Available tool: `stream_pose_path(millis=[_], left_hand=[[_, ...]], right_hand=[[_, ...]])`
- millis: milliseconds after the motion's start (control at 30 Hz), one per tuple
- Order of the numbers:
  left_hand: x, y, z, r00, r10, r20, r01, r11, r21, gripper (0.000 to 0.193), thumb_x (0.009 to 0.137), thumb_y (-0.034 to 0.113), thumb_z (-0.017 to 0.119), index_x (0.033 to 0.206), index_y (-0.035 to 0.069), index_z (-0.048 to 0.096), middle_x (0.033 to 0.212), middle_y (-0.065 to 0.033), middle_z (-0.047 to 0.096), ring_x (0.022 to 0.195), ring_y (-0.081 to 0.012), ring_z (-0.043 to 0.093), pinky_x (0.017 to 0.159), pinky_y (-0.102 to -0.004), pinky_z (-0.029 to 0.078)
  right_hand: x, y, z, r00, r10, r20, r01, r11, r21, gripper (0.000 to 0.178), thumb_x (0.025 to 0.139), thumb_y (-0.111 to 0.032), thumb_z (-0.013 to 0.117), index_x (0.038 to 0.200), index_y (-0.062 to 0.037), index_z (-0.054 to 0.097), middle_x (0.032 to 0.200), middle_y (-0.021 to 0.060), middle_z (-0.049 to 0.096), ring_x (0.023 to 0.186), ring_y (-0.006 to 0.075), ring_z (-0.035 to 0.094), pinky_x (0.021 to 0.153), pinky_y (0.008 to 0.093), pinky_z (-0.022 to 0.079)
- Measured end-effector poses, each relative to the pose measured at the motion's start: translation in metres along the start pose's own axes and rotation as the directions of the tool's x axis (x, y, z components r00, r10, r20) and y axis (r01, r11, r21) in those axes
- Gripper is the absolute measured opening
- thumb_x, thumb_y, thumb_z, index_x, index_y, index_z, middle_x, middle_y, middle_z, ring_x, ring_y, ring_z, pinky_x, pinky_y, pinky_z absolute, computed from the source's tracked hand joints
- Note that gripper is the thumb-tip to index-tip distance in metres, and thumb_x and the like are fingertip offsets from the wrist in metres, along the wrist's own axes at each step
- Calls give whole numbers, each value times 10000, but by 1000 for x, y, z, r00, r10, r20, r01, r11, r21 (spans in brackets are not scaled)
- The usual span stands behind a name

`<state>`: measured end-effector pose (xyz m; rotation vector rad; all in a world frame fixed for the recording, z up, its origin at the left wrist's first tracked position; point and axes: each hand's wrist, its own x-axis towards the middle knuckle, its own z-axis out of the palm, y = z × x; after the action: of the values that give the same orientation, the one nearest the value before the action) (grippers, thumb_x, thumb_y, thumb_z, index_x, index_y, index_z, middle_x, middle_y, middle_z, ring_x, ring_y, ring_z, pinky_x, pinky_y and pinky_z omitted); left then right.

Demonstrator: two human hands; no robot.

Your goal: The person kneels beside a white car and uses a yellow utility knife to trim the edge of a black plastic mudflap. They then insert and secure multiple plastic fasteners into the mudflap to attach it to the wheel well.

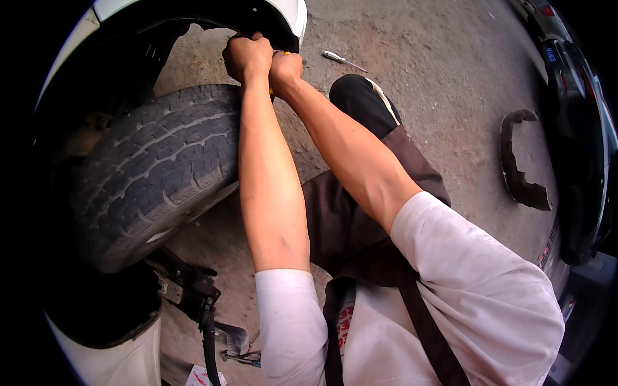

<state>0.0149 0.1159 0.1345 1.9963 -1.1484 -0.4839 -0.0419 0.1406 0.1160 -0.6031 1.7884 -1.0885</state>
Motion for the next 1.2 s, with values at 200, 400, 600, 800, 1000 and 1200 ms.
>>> stream_pose_path(millis=[200, 400, 600, 800, 1000, 1200], left_hand=[[-3, 5, 2, 999, 39, -36, -40, 999, -20, 347, 915, 269, 613, 694, 26, 725, 678, -50, 735, 689, -176, 719, 735, -304, 537], [1, 2, 1, 1000, 30, -4, -30, 999, 20, 339, 912, 273, 605, 704, 38, 732, 684, -57, 736, 697, -182, 720, 742, -306, 538], [1, 1, 2, 1000, 15, 6, -15, 1000, -4, 346, 919, 278, 597, 722, 33, 742, 698, -58, 740, 699, -172, 720, 757, -291, 537], [-1, -6, -3, 1000, -11, 18, 11, 1000, 18, 341, 934, 301, 614, 774, 25, 737, 693, -42, 739, 700, -169, 717, 759, -293, 530], [-6, 5, -9, 1000, 4, -6, -4, 1000, 9, 364, 942, 310, 620, 777, 3, 726, 705, -51, 742, 693, -165, 720, 756, -288, 532], [-18, 6, -13, 998, 38, 59, -24, 974, -223, 358, 945, 186, 645, 813, -146, 659, 737, -168, 727, 642, -198, 725, 641, -284, 540]], right_hand=[[8, 3, -3, 998, 56, 24, -57, 997, 61, 392, 953, -279, 578, 1046, 97, 646, 1033, 231, 698, 923, 337, 707, 742, 427, 551], [2, 7, -3, 998, 39, 50, -41, 999, 30, 366, 954, -255, 571, 1022, 96, 650, 1018, 230, 700, 791, 335, 719, 613, 435, 556], [26, 27, -4, 988, 56, 145, -59, 998, 18, 400, 957, -295, 553, 1025, 93, 624, 944, 242, 701, 830, 357, 714, 665, 467, 554], [23, 58, -50, 854, -410, 320, 497, 822, -276, 452, 936, -361, 562, 1010, 84, 596, 984, 332, 658, 987, 476, 635, 866, 490, 498], [58, 191, -112, 825, 168, 539, 82, 909, -410, 420, 965, -375, 563, 856, 30, 546, 668, 178, 610, 524, 284, 617, 477, 419, 483], [93, 261, -151, 775, 479, 413, -360, 871, -335, 378, 983, -299, 549, 814, 34, 493, 641, 155, 585, 475, 237, 576, 404, 384, 445]])
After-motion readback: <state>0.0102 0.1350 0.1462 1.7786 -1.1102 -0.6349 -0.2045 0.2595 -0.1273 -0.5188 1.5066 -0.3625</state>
